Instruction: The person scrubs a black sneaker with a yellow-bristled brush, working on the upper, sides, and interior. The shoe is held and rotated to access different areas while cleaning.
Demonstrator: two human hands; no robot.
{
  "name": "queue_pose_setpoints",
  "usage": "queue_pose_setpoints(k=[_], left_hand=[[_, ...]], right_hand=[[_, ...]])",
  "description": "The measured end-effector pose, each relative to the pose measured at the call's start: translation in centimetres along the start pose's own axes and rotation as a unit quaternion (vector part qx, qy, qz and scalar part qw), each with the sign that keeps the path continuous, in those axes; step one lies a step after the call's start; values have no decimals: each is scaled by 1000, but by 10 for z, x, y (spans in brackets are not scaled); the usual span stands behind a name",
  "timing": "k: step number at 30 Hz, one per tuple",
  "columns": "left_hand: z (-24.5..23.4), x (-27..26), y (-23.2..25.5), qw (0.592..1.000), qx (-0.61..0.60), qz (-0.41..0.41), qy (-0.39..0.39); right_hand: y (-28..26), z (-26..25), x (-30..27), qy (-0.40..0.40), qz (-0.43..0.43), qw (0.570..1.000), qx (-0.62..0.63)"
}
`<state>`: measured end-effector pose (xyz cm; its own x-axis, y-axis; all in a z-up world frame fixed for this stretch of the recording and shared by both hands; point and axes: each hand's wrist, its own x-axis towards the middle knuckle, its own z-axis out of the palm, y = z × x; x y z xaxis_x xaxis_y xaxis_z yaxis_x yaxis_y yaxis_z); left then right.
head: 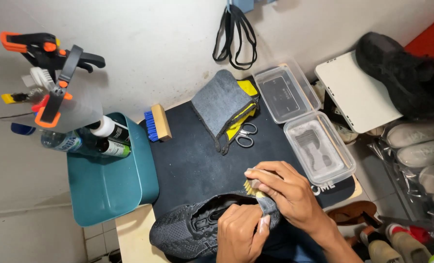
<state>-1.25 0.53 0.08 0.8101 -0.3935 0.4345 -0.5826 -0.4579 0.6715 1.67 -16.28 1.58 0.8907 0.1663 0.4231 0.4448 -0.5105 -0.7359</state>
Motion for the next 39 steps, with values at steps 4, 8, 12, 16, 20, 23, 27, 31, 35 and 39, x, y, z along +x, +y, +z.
queue_pose_setpoints(k=[4,8,12,16,20,23,27,31,35,39], left_hand=[[-17,-4,-4,997,-8,-25,-72],[-31,-24,-27,987,31,-61,-145],[-40,-17,-27,991,-50,-28,-117],[-41,-7,-18,992,-68,-47,-92],[-40,3,-13,990,-65,-97,-76],[-41,9,-7,983,-73,-149,-77],[-29,12,-17,971,-71,-216,-77],[-23,14,-18,958,-103,-255,-82],[-25,24,-16,945,-112,-301,-67],[-37,30,-9,895,-188,-398,-75]], right_hand=[[5,-2,-27,47,39,998,33],[15,12,-77,180,95,979,32],[28,29,-128,219,120,967,43],[-7,37,-88,288,147,946,30],[-30,32,-53,309,126,942,-49],[-50,44,-51,294,103,947,-80],[-53,70,-61,258,153,952,-59],[-5,53,-46,248,81,963,-74],[5,47,-11,279,165,946,-15],[10,59,-9,306,282,904,96]])
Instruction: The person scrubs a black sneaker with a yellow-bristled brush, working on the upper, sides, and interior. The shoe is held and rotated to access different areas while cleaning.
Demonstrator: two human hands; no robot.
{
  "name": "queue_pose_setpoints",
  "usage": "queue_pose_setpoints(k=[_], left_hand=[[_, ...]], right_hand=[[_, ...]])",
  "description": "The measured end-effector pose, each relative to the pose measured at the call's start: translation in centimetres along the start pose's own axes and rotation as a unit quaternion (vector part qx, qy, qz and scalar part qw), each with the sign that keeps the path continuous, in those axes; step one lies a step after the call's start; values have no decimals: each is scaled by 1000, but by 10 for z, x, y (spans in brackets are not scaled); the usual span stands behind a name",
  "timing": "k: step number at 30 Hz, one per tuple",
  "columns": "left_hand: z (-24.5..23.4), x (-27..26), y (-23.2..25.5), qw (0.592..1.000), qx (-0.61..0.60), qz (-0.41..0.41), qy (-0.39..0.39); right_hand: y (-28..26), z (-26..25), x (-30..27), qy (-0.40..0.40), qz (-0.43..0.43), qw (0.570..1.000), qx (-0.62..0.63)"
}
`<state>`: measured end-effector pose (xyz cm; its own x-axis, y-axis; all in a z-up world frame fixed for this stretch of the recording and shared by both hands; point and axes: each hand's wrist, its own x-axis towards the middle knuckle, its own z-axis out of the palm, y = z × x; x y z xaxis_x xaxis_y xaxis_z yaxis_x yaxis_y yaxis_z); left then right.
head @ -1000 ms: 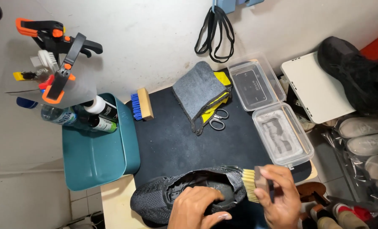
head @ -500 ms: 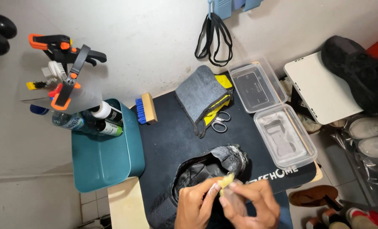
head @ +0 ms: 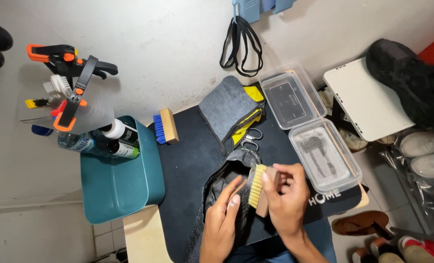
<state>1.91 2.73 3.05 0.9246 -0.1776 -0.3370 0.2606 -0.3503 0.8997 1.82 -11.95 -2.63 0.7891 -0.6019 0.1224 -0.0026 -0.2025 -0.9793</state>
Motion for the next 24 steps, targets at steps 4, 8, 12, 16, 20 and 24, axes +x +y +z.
queue_pose_setpoints(k=[4,8,12,16,20,24], left_hand=[[-17,-5,-6,996,47,-55,-52],[-15,-3,-7,999,-4,-18,-50],[-14,-1,-6,993,-97,-42,-43],[-8,6,-16,962,-270,-26,-29],[-9,10,-26,927,-369,-72,-23],[-9,5,-19,939,-330,-102,-14]], right_hand=[[18,-10,-41,-43,34,998,1],[26,-9,-65,-109,-48,991,-60],[11,9,-19,-49,-63,996,-45],[-4,23,0,-10,-65,997,-26],[-17,20,-29,-93,-65,993,-18],[-21,21,-49,-143,-124,980,-57]])
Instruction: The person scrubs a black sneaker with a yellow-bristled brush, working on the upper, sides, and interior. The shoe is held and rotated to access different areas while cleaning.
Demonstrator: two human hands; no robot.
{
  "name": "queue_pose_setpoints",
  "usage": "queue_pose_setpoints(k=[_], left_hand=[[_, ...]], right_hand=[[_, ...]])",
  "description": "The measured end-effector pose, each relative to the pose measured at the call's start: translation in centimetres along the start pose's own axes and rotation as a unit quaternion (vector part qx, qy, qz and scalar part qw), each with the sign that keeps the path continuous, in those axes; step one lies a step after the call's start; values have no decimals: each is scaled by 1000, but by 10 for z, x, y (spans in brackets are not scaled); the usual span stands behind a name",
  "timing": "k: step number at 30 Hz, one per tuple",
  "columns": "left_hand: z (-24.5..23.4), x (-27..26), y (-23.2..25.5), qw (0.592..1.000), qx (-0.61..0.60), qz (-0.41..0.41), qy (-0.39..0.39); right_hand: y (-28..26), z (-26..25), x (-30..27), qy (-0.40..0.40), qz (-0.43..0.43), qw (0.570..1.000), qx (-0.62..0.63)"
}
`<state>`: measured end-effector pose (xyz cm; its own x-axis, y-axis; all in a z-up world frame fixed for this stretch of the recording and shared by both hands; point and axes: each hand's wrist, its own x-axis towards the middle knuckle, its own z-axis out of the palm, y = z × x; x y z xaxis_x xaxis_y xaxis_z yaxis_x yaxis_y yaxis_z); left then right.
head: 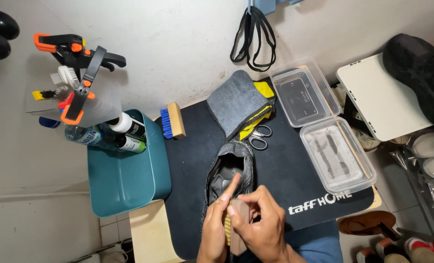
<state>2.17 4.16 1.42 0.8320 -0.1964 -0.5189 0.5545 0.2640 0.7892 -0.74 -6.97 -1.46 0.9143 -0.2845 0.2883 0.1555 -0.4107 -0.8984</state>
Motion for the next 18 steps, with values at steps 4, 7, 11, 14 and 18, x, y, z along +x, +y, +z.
queue_pose_setpoints(k=[4,7,11,14,18], left_hand=[[-9,5,-27,995,-59,85,11],[-4,-1,-19,987,-118,75,-82],[-4,-1,-18,989,-82,101,-64],[-1,-3,-8,995,-61,68,-50],[-4,-1,-17,989,4,130,-71]], right_hand=[[28,-1,60,104,14,994,-43],[34,-8,79,172,59,983,-19],[19,-6,42,82,10,996,-40],[10,-5,16,34,24,999,-21],[10,-6,39,45,37,998,-21]])
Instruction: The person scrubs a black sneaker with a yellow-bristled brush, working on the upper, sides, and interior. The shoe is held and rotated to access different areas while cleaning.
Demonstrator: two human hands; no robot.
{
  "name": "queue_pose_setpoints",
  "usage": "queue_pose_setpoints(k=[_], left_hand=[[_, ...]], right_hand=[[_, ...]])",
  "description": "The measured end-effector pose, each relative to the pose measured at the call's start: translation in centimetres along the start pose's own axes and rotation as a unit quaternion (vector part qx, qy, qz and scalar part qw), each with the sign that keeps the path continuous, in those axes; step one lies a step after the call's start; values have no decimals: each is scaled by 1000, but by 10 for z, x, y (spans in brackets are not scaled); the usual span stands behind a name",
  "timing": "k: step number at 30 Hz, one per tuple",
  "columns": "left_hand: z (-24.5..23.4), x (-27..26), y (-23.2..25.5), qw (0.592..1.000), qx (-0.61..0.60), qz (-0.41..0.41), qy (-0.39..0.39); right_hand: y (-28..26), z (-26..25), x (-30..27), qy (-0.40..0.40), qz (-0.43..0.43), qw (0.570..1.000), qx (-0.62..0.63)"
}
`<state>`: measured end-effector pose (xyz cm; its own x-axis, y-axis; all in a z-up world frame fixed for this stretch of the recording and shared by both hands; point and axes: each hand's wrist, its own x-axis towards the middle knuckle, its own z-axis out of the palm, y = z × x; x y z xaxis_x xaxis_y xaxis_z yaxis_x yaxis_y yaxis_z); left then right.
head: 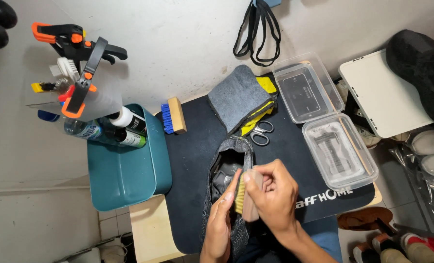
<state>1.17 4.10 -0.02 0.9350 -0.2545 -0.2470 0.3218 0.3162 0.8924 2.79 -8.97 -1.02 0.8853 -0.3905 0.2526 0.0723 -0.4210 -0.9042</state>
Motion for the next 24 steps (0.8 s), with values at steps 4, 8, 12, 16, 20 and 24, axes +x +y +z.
queue_pose_setpoints(k=[4,8,12,16,20,24], left_hand=[[4,1,4,1000,-20,19,-2],[-1,-2,-1,1000,30,0,4],[4,-2,9,994,-35,-78,64],[5,-8,5,1000,-10,10,20],[10,-8,15,997,70,21,9],[2,-9,1,999,46,17,-1]], right_hand=[[4,11,30,49,64,996,39],[-9,6,2,16,68,996,63],[-11,12,-28,-55,130,988,69],[12,6,12,28,46,999,1],[16,4,34,70,94,993,20],[-2,0,-8,-32,34,999,26]])
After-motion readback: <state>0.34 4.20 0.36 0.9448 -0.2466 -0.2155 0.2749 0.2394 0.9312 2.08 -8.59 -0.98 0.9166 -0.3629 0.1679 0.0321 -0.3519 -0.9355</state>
